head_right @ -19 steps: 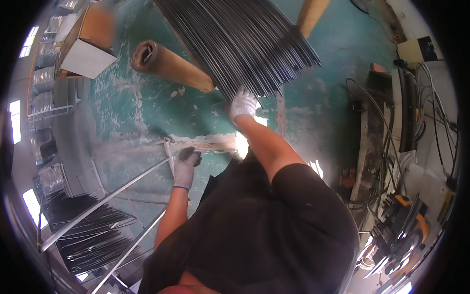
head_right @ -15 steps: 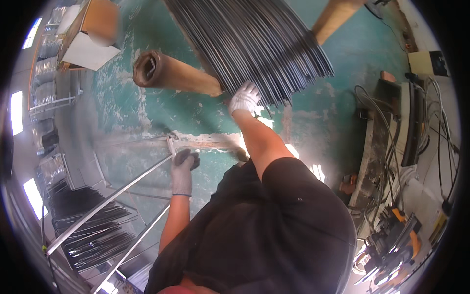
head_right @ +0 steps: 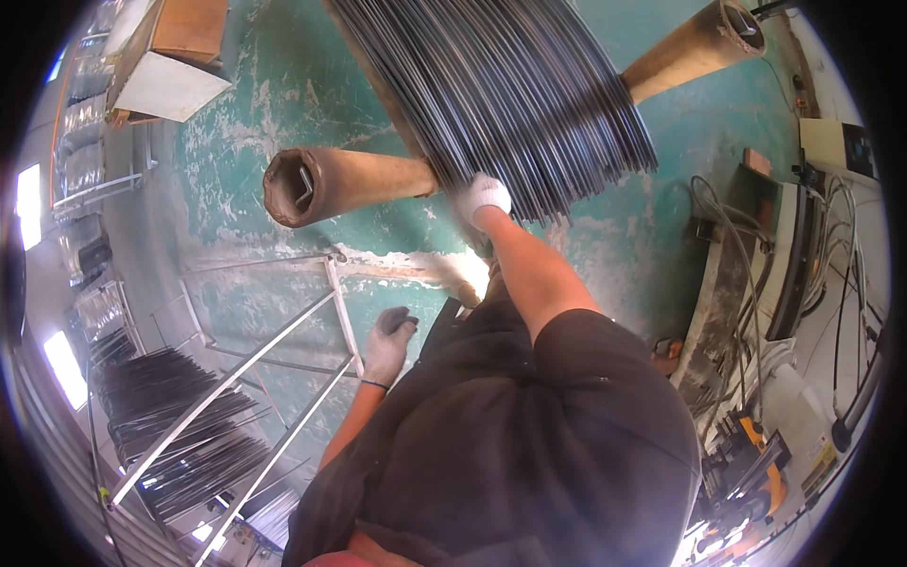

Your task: The person feeds long metal rods into a bending machine, bends them, and stacks the finished pieces. They periodically measure a bent rod on a wooden table using a metal ruler, then return to bending more rods and stacking them.

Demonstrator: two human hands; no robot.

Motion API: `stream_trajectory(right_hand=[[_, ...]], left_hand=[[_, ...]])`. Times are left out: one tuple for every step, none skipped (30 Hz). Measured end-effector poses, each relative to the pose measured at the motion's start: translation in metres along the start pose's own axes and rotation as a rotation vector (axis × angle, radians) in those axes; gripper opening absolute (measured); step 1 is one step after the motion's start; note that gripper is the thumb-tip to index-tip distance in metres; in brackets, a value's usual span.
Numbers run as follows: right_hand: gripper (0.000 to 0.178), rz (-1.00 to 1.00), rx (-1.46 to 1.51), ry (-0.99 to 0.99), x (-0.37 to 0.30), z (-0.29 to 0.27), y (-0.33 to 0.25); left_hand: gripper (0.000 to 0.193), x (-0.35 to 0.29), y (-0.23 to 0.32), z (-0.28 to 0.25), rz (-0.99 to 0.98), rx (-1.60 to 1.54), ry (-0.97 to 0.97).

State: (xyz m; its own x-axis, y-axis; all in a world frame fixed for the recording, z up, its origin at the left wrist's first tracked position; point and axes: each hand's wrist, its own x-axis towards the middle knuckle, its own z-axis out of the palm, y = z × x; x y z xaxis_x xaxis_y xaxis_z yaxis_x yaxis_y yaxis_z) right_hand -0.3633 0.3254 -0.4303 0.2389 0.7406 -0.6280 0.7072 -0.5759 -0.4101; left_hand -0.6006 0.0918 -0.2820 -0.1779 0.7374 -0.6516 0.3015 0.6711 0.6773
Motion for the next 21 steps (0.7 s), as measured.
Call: stream_trajectory(right_hand=[[0.042, -0.016, 0.002, -0.057, 0.005, -0.007, 0.003], [0.045, -0.031, 0.003, -0.115, 0.008, -0.014, 0.005], [0.049, -0.053, -0.006, -0.158, 0.012, -0.022, 0.005], [0.052, -0.074, -0.016, -0.204, 0.012, -0.03, 0.004], [0.056, -0.095, -0.026, -0.25, 0.011, -0.038, 0.004], [0.056, -0.118, -0.081, -0.273, 0.008, -0.048, 0.001], [0.055, -0.141, -0.133, -0.294, 0.004, -0.056, -0.005], [0.055, -0.163, -0.186, -0.315, 0.002, -0.061, -0.008], [0.058, -0.155, -0.19, -0.311, 0.003, -0.059, -0.009], [0.058, -0.148, -0.163, -0.316, 0.002, -0.06, -0.007], [0.059, -0.141, -0.137, -0.32, 0.001, -0.062, -0.006], [0.059, -0.134, -0.114, -0.324, -0.002, -0.067, -0.006], [0.063, -0.107, -0.038, -0.34, -0.009, -0.074, -0.008], [0.065, -0.106, 0.019, -0.356, -0.011, -0.074, -0.005], [0.066, -0.106, 0.078, -0.359, -0.007, -0.073, 0.001], [0.068, -0.109, 0.137, -0.367, -0.002, -0.07, 0.009], [0.07, -0.09, 0.307, -0.393, 0.025, -0.043, 0.034], [0.061, -0.048, 0.445, -0.436, 0.022, -0.045, 0.032], [0.052, -0.004, 0.585, -0.473, 0.013, -0.052, 0.03], [0.044, 0.04, 0.73, -0.506, 0.005, -0.06, 0.027], [0.04, 0.008, 0.752, -0.486, -0.005, -0.07, 0.025]], left_hand=[[0.036, 0.007, 0.006, -0.005, 0.031, -0.007, 0.004], [0.036, 0.011, 0.011, -0.01, 0.016, -0.015, 0.011], [0.036, 0.016, 0.024, -0.012, 0.003, -0.025, 0.017], [0.037, 0.019, 0.034, -0.014, -0.013, -0.034, 0.022], [0.039, 0.024, 0.039, -0.016, -0.011, -0.002, 0.013], [0.039, 0.024, 0.05, -0.014, -0.035, 0.005, 0.019], [0.039, 0.025, 0.064, -0.012, -0.055, 0.015, 0.024], [0.039, 0.025, 0.072, -0.011, -0.076, 0.024, 0.029], [0.039, 0.028, 0.07, -0.01, -0.063, 0.04, 0.012], [0.039, 0.031, 0.068, -0.008, -0.042, 0.017, -0.003], [0.038, 0.034, 0.067, -0.003, -0.021, -0.005, -0.017], [0.038, 0.035, 0.067, 0.002, 0.0, -0.033, -0.032], [0.039, 0.034, 0.066, 0.006, 0.025, -0.004, -0.052], [0.039, 0.033, 0.064, 0.009, 0.051, 0.025, -0.074], [0.04, 0.036, 0.062, 0.012, 0.088, 0.053, -0.1], [0.04, 0.038, 0.054, 0.014, 0.107, 0.064, -0.121], [0.04, 0.042, 0.045, 0.014, 0.135, 0.089, -0.155], [0.041, 0.045, 0.036, 0.014, 0.153, 0.097, -0.177], [0.041, 0.046, 0.04, 0.013, 0.127, 0.155, -0.196], [0.041, 0.049, 0.042, 0.011, 0.13, 0.169, -0.217], [0.041, 0.052, 0.046, 0.01, 0.134, 0.186, -0.241]])
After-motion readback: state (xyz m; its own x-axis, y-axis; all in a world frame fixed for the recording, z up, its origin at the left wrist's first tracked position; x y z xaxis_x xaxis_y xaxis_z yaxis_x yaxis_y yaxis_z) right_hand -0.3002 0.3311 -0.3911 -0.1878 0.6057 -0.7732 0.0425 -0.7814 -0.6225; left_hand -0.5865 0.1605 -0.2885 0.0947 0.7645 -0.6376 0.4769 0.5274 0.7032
